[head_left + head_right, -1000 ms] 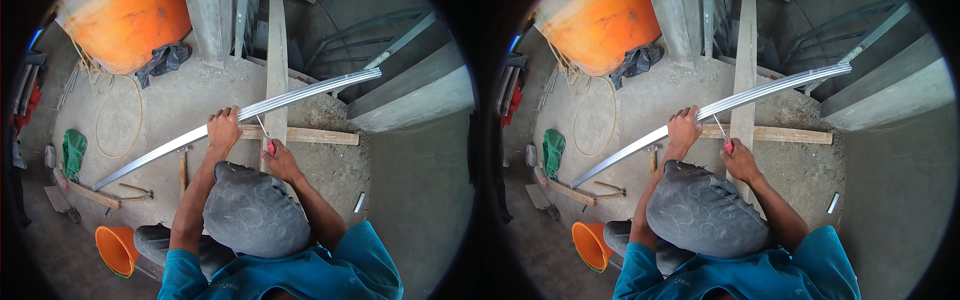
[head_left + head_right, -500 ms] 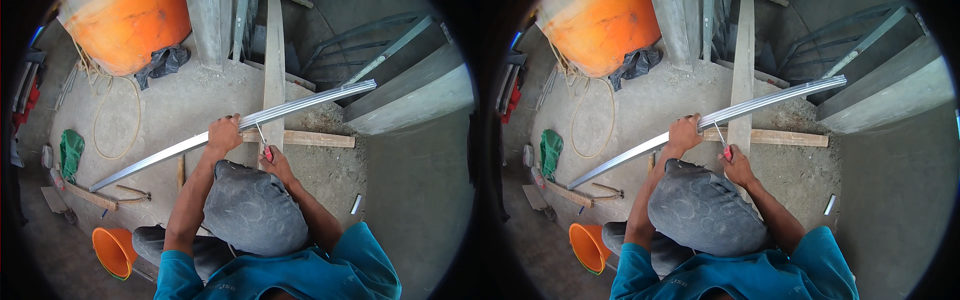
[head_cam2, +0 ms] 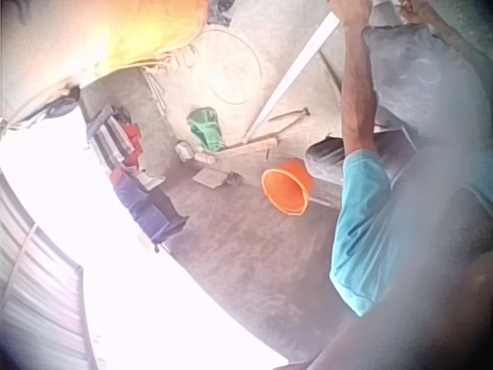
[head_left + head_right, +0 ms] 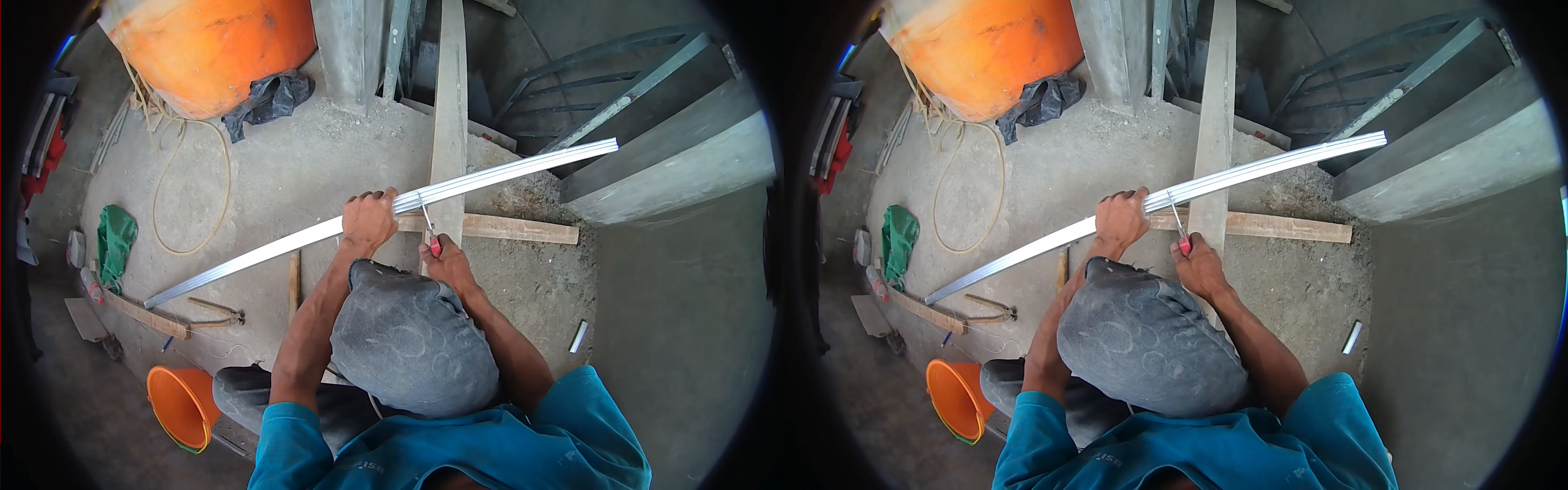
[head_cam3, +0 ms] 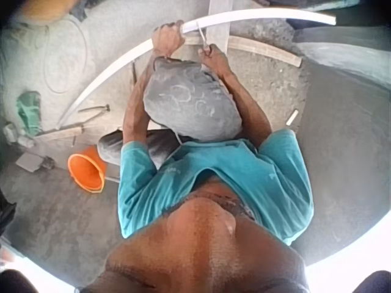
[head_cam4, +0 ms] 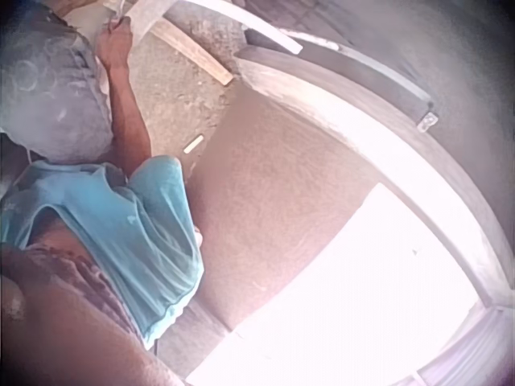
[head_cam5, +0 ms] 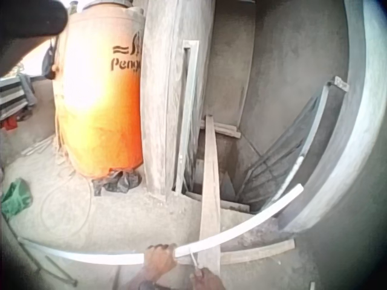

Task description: Using snips to cut and shape a metal stud or profile.

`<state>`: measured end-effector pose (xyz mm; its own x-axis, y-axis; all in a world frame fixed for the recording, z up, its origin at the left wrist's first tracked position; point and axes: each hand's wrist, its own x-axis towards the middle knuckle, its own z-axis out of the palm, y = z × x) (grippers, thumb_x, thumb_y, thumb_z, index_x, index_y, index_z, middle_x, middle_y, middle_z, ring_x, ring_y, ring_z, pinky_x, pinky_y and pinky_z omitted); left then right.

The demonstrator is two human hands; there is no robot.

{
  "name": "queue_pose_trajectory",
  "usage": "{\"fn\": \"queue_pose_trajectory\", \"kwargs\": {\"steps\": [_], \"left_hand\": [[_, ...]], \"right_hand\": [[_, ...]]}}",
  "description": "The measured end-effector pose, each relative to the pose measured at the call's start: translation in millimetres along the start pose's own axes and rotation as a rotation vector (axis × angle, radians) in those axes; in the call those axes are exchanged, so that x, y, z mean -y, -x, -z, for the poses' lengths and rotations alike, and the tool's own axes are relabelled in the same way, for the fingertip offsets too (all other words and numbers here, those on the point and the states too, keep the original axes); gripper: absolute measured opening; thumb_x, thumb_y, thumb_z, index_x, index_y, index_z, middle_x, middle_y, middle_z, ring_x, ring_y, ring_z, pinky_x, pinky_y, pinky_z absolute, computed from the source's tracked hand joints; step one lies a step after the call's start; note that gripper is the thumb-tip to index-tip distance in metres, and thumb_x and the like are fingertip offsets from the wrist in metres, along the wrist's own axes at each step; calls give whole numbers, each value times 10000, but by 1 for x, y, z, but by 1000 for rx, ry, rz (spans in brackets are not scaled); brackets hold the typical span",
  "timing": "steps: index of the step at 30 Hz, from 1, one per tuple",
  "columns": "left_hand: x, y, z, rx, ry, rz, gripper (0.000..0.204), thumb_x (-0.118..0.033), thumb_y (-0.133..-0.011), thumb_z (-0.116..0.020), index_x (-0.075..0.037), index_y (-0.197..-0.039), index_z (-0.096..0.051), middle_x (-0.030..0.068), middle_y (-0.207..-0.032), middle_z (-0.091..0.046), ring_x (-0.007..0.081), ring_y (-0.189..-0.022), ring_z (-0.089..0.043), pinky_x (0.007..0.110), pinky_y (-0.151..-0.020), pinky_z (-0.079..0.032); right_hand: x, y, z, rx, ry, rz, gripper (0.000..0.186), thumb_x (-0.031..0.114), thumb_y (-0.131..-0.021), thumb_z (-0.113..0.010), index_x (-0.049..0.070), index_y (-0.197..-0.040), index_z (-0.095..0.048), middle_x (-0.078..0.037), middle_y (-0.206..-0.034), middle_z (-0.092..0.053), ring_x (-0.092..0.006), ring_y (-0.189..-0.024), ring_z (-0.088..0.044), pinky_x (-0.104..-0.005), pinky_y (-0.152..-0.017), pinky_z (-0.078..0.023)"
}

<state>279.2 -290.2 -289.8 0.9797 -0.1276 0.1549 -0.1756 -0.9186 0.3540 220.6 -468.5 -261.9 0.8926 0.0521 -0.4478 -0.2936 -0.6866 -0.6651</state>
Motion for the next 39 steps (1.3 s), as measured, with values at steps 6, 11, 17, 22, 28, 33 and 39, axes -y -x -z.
{"fn": "queue_pose_trajectory", "kwargs": {"steps": [6,11,17,22,28,33,39], "left_hand": [[-4,2,6,-4,3,19,234,-91,-752,-588,-87,-977,-653,123,-829,-702,306,-800,-688,435,-733,-534],[3,4,-6,-37,-8,2,224,-102,-737,-608,-96,-957,-650,121,-837,-702,318,-799,-688,438,-718,-539],[-2,2,-2,-19,-9,-25,187,-105,-748,-598,-85,-928,-644,125,-829,-703,308,-761,-689,437,-712,-538],[0,-12,21,102,-60,45,148,-112,-747,-601,-83,-883,-650,112,-824,-701,302,-772,-687,436,-716,-534],[-21,3,3,-413,-134,-97,153,-82,-674,-643,-108,-820,-608,50,-735,-615,263,-738,-622,388,-659,-448],[-22,-8,35,-450,-108,-164,235,-130,-669,-686,-105,-892,-616,65,-774,-618,282,-773,-628,394,-680,-459],[-17,-19,64,213,-73,-126,304,-121,-660,-694,-69,-949,-617,125,-835,-675,328,-774,-685,463,-701,-537]], "right_hand": [[-8,-2,-5,-34,-101,70,382,328,-928,-575,-41,-1023,-552,-268,-925,-646,-432,-917,-626,-454,-816,-479],[-9,-5,-7,-22,-72,29,377,325,-928,-577,-45,-1000,-560,-273,-906,-643,-439,-910,-624,-455,-814,-479],[-15,-5,0,13,-59,64,378,320,-916,-585,-47,-1006,-558,-283,-915,-636,-455,-913,-616,-464,-804,-475],[-18,-6,-2,-12,-149,278,379,280,-904,-581,-50,-1082,-528,-296,-970,-627,-460,-914,-616,-482,-804,-472],[-10,38,21,99,132,153,439,223,-887,-560,-70,-1193,-443,-283,-984,-620,-470,-933,-599,-478,-840,-472],[-21,16,7,-57,-187,225,451,256,-869,-601,-58,-1169,-479,-279,-970,-617,-450,-929,-607,-464,-837,-473],[-10,8,5,-83,-225,244,404,280,-872,-607,-15,-1123,-490,-255,-959,-597,-435,-935,-592,-460,-839,-459]]}}
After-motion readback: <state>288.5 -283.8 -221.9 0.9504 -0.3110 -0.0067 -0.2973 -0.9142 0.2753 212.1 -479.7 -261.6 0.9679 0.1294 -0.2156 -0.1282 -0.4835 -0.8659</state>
